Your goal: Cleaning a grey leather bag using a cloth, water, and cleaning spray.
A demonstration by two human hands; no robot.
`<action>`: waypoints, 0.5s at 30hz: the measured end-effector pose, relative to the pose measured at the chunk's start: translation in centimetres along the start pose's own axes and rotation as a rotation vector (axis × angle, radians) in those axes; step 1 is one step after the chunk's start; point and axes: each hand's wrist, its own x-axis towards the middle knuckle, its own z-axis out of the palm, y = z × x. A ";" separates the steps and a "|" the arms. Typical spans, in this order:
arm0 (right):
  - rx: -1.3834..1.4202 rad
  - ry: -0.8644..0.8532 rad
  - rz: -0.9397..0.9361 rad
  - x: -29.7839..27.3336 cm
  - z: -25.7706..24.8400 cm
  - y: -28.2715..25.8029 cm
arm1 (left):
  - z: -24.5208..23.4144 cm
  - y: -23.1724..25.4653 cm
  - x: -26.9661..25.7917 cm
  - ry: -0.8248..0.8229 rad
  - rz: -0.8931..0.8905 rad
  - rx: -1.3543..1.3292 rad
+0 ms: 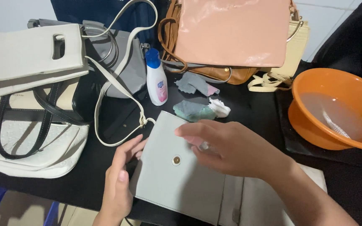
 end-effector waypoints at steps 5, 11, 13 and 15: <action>0.051 -0.169 0.124 0.3 0.5 -0.7 | -0.1 -0.3 0.0 0.005 0.008 0.050; 0.087 -0.318 0.124 0.8 2.3 -0.9 | -0.2 -0.2 -0.1 -0.007 -0.028 0.046; -0.001 -0.344 0.084 0.6 3.2 -0.8 | -0.2 -0.2 0.0 -0.007 0.000 0.041; -0.089 -0.369 0.043 0.4 4.3 -0.8 | -0.1 -0.2 0.0 -0.007 0.029 0.037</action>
